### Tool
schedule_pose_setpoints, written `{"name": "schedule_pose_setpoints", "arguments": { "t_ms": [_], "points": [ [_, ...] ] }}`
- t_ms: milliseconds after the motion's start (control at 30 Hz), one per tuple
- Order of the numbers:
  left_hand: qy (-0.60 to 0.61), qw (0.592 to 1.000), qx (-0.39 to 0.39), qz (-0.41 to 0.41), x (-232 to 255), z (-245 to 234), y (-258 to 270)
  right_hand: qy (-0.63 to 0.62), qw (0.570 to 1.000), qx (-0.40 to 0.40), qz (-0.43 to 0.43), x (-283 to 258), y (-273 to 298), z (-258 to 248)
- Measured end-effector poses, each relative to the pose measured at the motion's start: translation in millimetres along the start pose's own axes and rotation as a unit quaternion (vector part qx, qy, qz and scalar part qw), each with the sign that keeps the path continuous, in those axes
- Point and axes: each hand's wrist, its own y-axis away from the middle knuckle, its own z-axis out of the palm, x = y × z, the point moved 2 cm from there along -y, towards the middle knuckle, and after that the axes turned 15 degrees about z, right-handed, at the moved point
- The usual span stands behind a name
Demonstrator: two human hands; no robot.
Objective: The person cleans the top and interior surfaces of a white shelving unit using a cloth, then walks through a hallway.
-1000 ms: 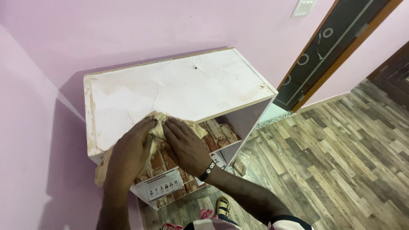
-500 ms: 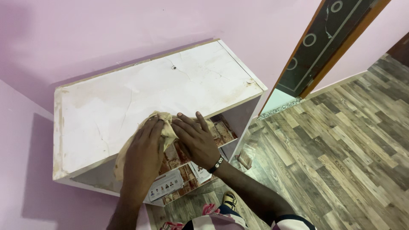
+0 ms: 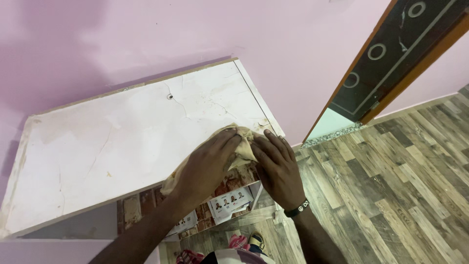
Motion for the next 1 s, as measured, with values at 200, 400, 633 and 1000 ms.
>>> {"name": "schedule_pose_setpoints", "arguments": {
  "t_ms": [200, 400, 633, 1000],
  "points": [
    [0.119, 0.993, -0.006, -0.018, -7, 9, -56, -0.066, 0.993, -0.066, 0.068, 31, -36, -41],
    [0.132, 0.990, -0.031, -0.033, -13, 10, -68, -0.061, 0.989, -0.134, 0.029, 37, -61, -53],
    [0.101, 0.993, -0.032, -0.055, -34, 22, -94, -0.048, 0.974, -0.223, -0.006, 53, -123, -38],
    [0.139, 0.983, 0.011, -0.120, -121, 30, -137, -0.025, 0.977, -0.210, -0.014, 82, -221, 40]
  ]
}}
